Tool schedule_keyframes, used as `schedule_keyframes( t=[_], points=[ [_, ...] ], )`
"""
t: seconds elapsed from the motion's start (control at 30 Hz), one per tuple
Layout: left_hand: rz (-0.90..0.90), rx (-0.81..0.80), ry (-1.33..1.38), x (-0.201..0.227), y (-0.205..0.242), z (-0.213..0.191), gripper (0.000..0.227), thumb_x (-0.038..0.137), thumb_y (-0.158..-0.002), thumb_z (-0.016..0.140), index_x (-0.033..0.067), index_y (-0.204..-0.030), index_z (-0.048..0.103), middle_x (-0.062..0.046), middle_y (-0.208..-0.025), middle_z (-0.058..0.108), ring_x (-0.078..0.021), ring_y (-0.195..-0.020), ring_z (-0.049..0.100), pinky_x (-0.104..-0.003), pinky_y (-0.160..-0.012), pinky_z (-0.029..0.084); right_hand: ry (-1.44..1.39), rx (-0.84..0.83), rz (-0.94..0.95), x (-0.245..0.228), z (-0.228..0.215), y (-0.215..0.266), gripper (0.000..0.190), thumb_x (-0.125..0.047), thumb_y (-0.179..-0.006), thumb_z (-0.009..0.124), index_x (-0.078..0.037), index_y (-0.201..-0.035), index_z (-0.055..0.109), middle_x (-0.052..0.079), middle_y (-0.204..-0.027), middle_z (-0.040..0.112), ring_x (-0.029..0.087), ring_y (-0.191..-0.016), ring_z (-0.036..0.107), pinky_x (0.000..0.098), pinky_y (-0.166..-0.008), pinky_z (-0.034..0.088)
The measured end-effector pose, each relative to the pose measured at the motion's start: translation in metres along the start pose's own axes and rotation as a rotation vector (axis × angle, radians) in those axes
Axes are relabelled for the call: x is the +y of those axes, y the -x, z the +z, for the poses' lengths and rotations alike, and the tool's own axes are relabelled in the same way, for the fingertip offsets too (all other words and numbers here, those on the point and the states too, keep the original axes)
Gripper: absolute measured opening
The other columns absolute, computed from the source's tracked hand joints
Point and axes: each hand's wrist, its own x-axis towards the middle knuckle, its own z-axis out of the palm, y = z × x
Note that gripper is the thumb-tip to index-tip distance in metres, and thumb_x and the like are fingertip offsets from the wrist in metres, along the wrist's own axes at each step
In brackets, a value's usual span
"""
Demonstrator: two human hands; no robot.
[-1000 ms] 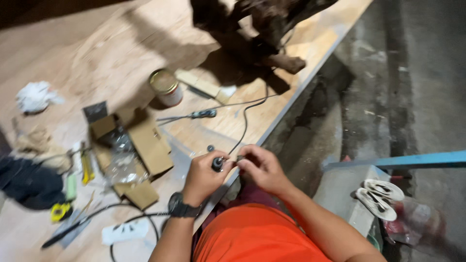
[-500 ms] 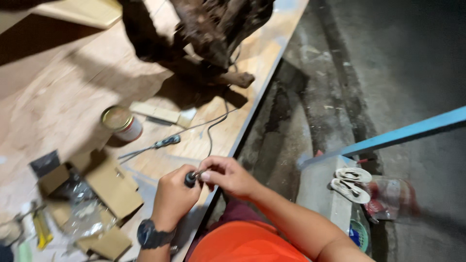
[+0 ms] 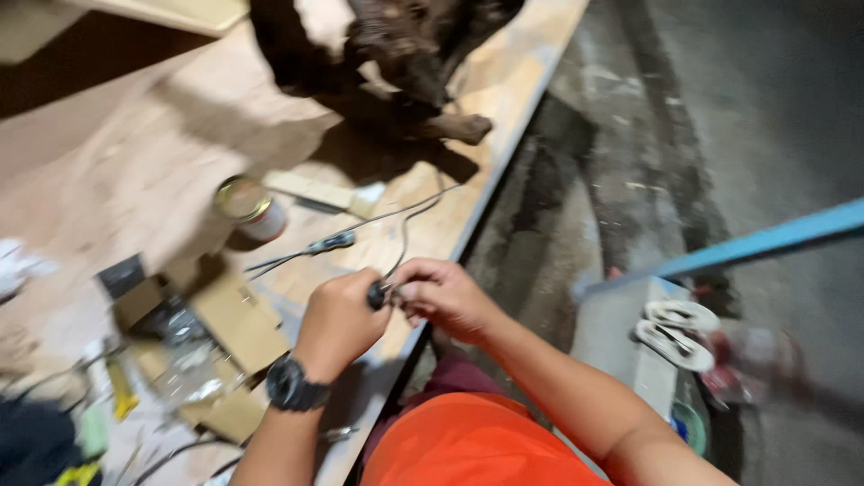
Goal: The person assembles a handheld rotary tool by attaching a small metal bit and tightening it with a screwdriver. They then place the tool on the table and open a cardboard box to retrieve additional small parts.
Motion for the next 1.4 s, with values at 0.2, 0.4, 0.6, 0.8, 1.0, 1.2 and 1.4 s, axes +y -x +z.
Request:
schedule_keyframes(
  t=[0.2, 0.4, 0.6, 0.8, 1.0, 1.2, 1.4],
  points=[
    [0.017, -0.060, -0.090, 0.018, -0.009, -0.031, 0.017, 0.027, -0.084, 0.077, 0.0141, -0.093, 0.069, -0.014, -0.077, 0.075, -0.0433, -0.080, 0.077, -0.056, -0.073, 0.061, -0.100, 0.011, 0.056, -0.011, 0.002, -0.004, 0.028, -0.009, -0.091, 0.075, 0.005, -0.115, 0.074, 0.022, -0.085, 0.071, 0.020, -0.066, 0.067, 0.0308, -0.055, 0.059],
    [0.005, -0.217, -0.106, 0.029, -0.015, -0.049, 0.015, 0.018, -0.085, 0.070, 0.0092, -0.098, 0.071, -0.014, -0.078, 0.073, -0.0468, -0.080, 0.077, -0.055, -0.073, 0.063, -0.193, -0.009, 0.067, -0.016, 0.006, -0.004, 0.029, -0.008, -0.095, 0.071, 0.007, -0.119, 0.073, 0.024, -0.090, 0.074, 0.019, -0.070, 0.071, 0.0309, -0.060, 0.060],
    [-0.033, -0.306, -0.161, 0.035, -0.025, -0.053, 0.017, 0.020, -0.084, 0.067, 0.0096, -0.097, 0.073, -0.016, -0.082, 0.076, -0.0485, -0.087, 0.078, -0.059, -0.078, 0.063, -0.228, 0.016, 0.056, -0.017, -0.007, -0.005, 0.032, -0.011, -0.096, 0.071, 0.006, -0.124, 0.073, 0.022, -0.094, 0.075, 0.017, -0.075, 0.071, 0.0285, -0.064, 0.059],
    [-0.054, -0.375, -0.227, 0.044, -0.034, -0.057, 0.020, 0.014, -0.083, 0.063, 0.0070, -0.097, 0.075, -0.018, -0.081, 0.076, -0.0492, -0.087, 0.078, -0.057, -0.079, 0.064, -0.204, 0.010, -0.041, -0.024, -0.003, 0.000, 0.030, -0.005, -0.099, 0.070, 0.010, -0.125, 0.074, 0.025, -0.096, 0.077, 0.017, -0.076, 0.073, 0.0289, -0.065, 0.064],
    [-0.035, -0.406, -0.318, 0.046, -0.035, -0.057, 0.021, 0.012, -0.083, 0.059, 0.0086, -0.094, 0.077, -0.016, -0.078, 0.076, -0.0467, -0.084, 0.079, -0.054, -0.075, 0.065, -0.077, 0.026, -0.106, -0.021, -0.007, -0.004, 0.028, -0.002, -0.101, 0.070, 0.012, -0.125, 0.075, 0.024, -0.096, 0.077, 0.017, -0.076, 0.070, 0.0296, -0.066, 0.066],
    [-0.048, -0.392, -0.336, 0.041, -0.030, -0.048, 0.020, 0.010, -0.089, 0.056, 0.0066, -0.088, 0.076, -0.017, -0.076, 0.076, -0.0457, -0.085, 0.080, -0.053, -0.075, 0.066, 0.571, -0.153, -0.427, -0.058, 0.005, 0.000, 0.025, 0.006, -0.101, 0.069, 0.004, -0.122, 0.082, 0.021, -0.094, 0.079, 0.021, -0.070, 0.077, 0.0340, -0.067, 0.068],
    [-0.122, -0.338, -0.245, 0.041, -0.019, -0.048, 0.020, 0.020, -0.093, 0.063, 0.0044, -0.089, 0.074, -0.020, -0.077, 0.076, -0.0488, -0.083, 0.080, -0.057, -0.075, 0.066, 0.742, -0.205, -0.539, -0.059, 0.010, -0.007, 0.025, 0.006, -0.099, 0.072, 0.002, -0.121, 0.082, 0.019, -0.093, 0.079, 0.021, -0.065, 0.079, 0.0337, -0.059, 0.066]
  ],
)
